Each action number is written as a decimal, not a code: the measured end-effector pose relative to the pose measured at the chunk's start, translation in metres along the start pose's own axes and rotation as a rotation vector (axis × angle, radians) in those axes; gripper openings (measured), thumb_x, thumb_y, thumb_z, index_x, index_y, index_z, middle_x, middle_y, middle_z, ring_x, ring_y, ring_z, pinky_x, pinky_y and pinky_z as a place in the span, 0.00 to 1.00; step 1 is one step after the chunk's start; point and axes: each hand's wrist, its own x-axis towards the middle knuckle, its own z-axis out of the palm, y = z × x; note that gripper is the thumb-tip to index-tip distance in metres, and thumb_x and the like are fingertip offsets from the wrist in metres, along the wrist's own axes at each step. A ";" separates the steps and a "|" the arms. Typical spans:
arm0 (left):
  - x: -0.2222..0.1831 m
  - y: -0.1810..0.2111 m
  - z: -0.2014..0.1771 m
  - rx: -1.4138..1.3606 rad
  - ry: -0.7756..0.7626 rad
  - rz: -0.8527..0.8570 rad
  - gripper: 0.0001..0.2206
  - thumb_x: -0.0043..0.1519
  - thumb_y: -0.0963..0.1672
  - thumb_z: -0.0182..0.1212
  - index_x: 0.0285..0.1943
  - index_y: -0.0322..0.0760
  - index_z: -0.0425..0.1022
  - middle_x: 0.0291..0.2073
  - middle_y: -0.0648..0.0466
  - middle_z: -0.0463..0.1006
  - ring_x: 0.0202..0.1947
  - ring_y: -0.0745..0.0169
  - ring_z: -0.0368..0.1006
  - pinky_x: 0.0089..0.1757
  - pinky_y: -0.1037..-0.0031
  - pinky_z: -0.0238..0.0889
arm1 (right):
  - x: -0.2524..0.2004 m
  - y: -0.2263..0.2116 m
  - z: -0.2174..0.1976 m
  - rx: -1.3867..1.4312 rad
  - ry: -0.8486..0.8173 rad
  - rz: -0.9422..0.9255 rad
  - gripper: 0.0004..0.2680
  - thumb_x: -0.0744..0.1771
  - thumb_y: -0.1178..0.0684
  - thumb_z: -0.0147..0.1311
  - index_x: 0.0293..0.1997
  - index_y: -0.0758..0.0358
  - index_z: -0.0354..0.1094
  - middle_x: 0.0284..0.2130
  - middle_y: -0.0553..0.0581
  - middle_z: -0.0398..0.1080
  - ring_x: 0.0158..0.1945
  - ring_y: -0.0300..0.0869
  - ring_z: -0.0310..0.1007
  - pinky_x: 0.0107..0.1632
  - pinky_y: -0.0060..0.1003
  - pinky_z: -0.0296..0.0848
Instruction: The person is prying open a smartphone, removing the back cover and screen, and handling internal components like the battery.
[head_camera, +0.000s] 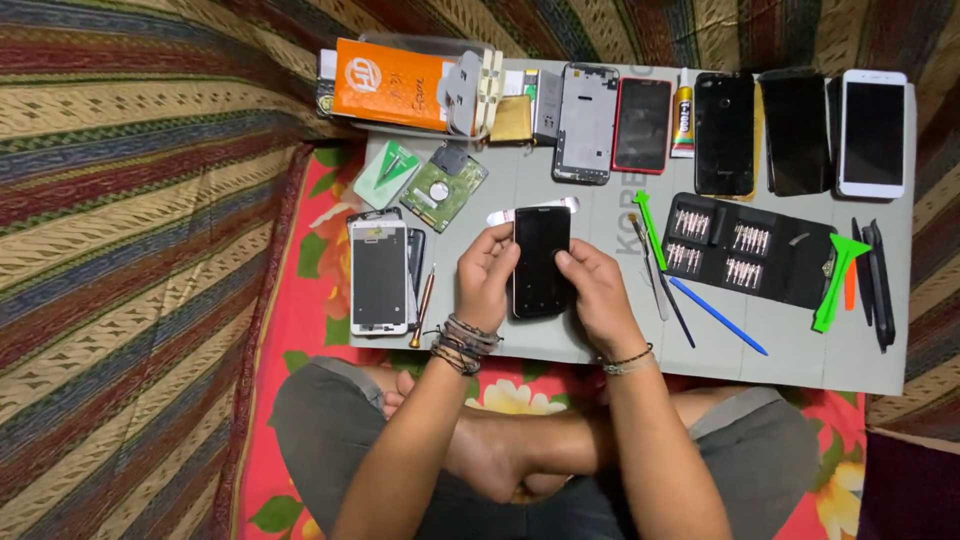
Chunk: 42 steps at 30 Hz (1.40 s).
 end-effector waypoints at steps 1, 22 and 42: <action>0.000 0.002 0.001 0.000 0.004 -0.005 0.12 0.69 0.43 0.54 0.57 0.30 0.74 0.36 0.52 0.80 0.41 0.71 0.74 0.46 0.73 0.71 | 0.001 -0.001 -0.002 0.000 0.000 0.007 0.08 0.71 0.55 0.48 0.45 0.69 0.72 0.26 0.53 0.73 0.31 0.35 0.73 0.39 0.31 0.74; -0.003 0.013 0.009 0.059 -0.038 0.055 0.18 0.71 0.42 0.51 0.69 0.28 0.66 0.49 0.48 0.78 0.51 0.65 0.73 0.55 0.67 0.67 | -0.001 0.007 -0.003 -0.109 -0.094 -0.038 0.16 0.70 0.56 0.47 0.66 0.68 0.60 0.25 0.63 0.73 0.18 0.43 0.74 0.23 0.37 0.78; -0.008 0.041 0.029 0.240 -0.064 0.086 0.28 0.67 0.38 0.55 0.77 0.26 0.51 0.49 0.40 0.77 0.49 0.57 0.75 0.49 0.64 0.74 | -0.013 0.008 0.006 -0.244 0.044 -0.258 0.15 0.70 0.54 0.51 0.62 0.72 0.68 0.37 0.71 0.75 0.35 0.52 0.80 0.33 0.45 0.81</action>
